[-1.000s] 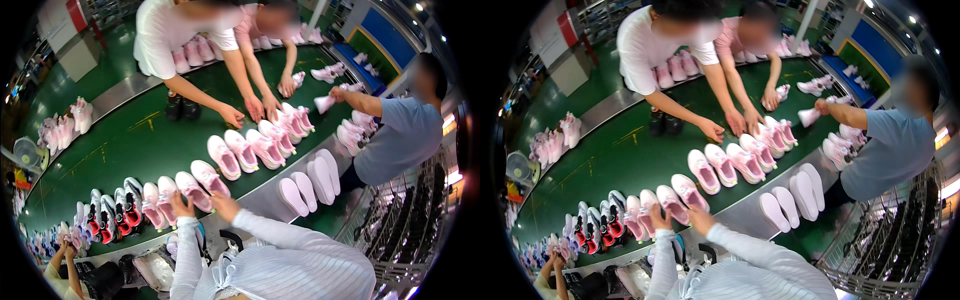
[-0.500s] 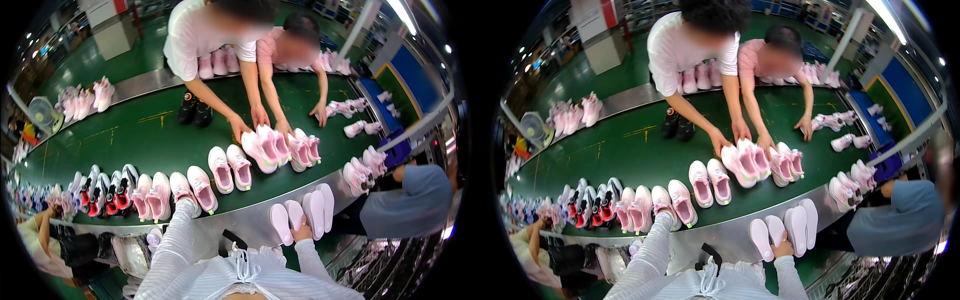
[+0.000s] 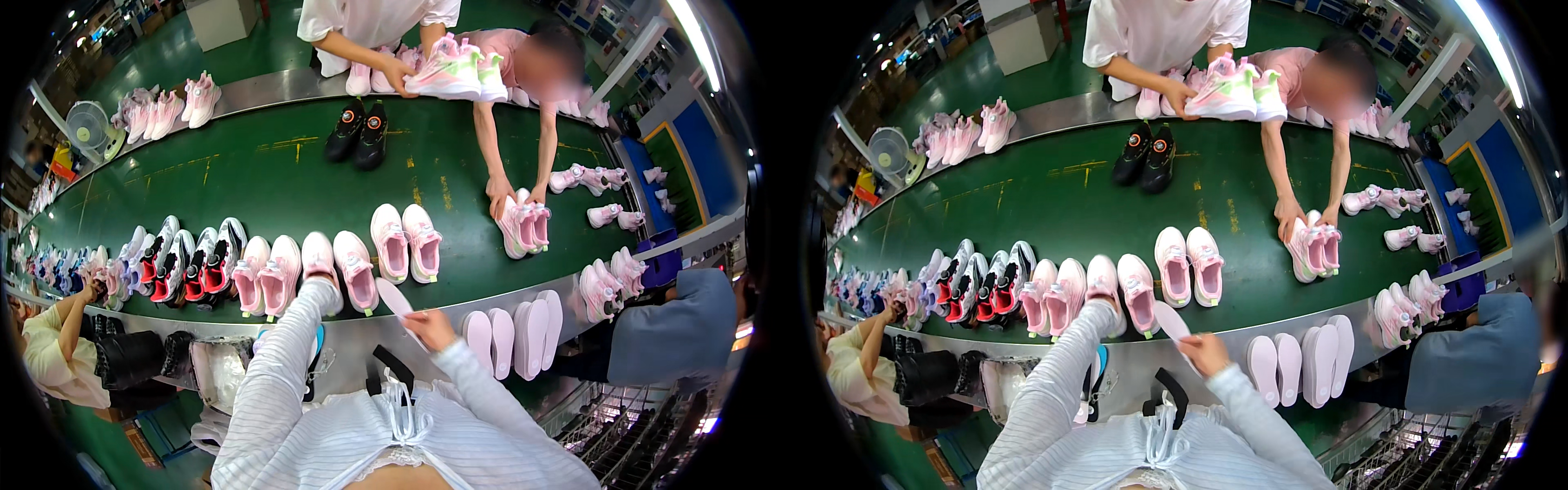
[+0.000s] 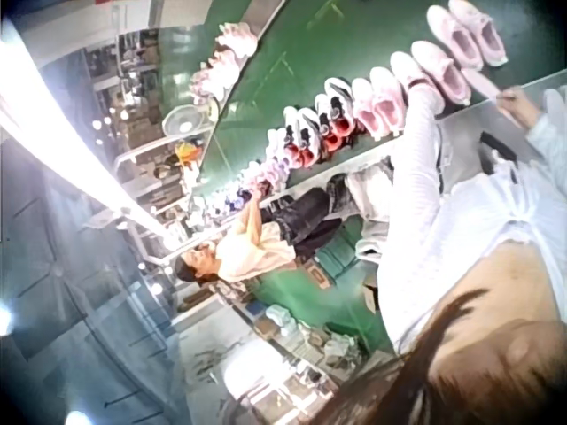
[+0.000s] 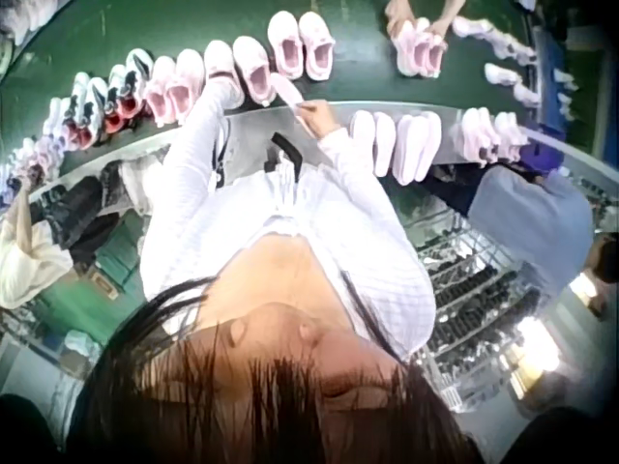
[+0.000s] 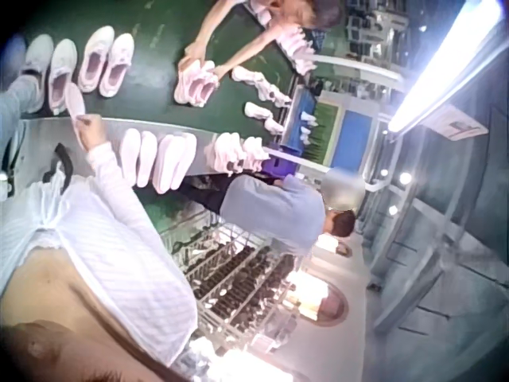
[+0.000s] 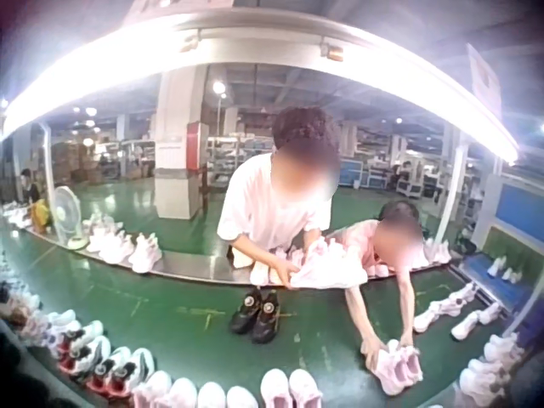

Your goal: The person inserts insoles into various shoes on a factory assembly line. They handle multiple shoe styles, pick up insoles, place them inside the shoes, and arrange the shoes on the conveyor belt.

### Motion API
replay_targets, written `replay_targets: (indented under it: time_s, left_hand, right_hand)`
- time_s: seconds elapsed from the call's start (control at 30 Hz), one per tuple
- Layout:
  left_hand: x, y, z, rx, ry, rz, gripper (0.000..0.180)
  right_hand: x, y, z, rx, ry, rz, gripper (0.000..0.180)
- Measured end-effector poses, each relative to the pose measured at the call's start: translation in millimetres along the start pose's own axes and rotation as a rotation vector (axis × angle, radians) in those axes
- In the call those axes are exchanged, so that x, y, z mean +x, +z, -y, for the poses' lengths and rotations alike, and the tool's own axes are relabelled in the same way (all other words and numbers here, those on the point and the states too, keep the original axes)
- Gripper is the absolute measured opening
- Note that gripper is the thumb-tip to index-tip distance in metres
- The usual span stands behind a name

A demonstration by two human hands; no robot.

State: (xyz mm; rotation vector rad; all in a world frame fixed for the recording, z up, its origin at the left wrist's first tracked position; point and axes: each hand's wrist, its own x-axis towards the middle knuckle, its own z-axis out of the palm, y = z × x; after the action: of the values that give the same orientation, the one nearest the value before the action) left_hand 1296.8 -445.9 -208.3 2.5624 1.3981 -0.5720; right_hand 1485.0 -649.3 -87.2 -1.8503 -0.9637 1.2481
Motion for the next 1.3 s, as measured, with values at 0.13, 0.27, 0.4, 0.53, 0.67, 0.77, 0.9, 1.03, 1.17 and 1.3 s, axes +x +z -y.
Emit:
replay_targets:
  time_s: [0.13, 0.27, 0.4, 0.53, 0.67, 0.77, 0.9, 1.03, 1.17, 1.3]
  left_hand:
    - [-26.3, -84.0, 2.2, -0.147, 0.027, 0.19, 0.036]
    - [-44.2, -61.1, -8.5, -0.644, 0.354, -0.682, 0.051]
    - [-30.1, -49.0, -19.9, -0.954, 0.146, -0.581, 0.044]
    - [-10.9, -40.5, -14.3, -0.905, 0.144, -0.563, 0.036]
    - [-8.1, -37.3, 2.8, -0.826, 0.136, -0.474, 0.037]
    - [-12.5, -47.3, 4.3, -0.882, 0.123, -0.346, 0.037]
    - [-19.9, -46.1, -2.5, -0.926, 0.246, -0.376, 0.046]
    - [-19.1, -42.3, -13.3, -0.758, 0.109, -0.224, 0.047]
    - [-22.1, -33.9, -10.2, -0.707, 0.177, -0.392, 0.038]
    - [-23.9, -30.6, -0.6, -0.748, 0.137, -0.455, 0.037]
  right_hand:
    - [35.8, 13.9, 31.2, 0.094, 0.031, 0.084, 0.023]
    - [69.6, 26.6, 28.6, 0.477, 0.207, 0.253, 0.021]
    - [85.8, 31.8, 26.2, 0.476, 0.102, 0.281, 0.019]
    - [108.8, 68.4, 25.6, -0.484, -0.056, -0.119, 0.023]
    - [103.9, 108.9, 41.2, -0.676, 0.023, -0.161, 0.017]
    - [91.7, 99.5, 59.2, -0.647, 0.061, -0.105, 0.02]
    - [89.6, 76.2, 48.3, -0.465, -0.081, -0.164, 0.022]
    - [105.3, 113.5, 34.4, -0.668, 0.068, -0.264, 0.027]
    - [125.7, 130.7, 23.8, -0.677, 0.024, -0.236, 0.021]
    - [128.0, 131.8, 55.4, -0.599, -0.034, -0.199, 0.027]
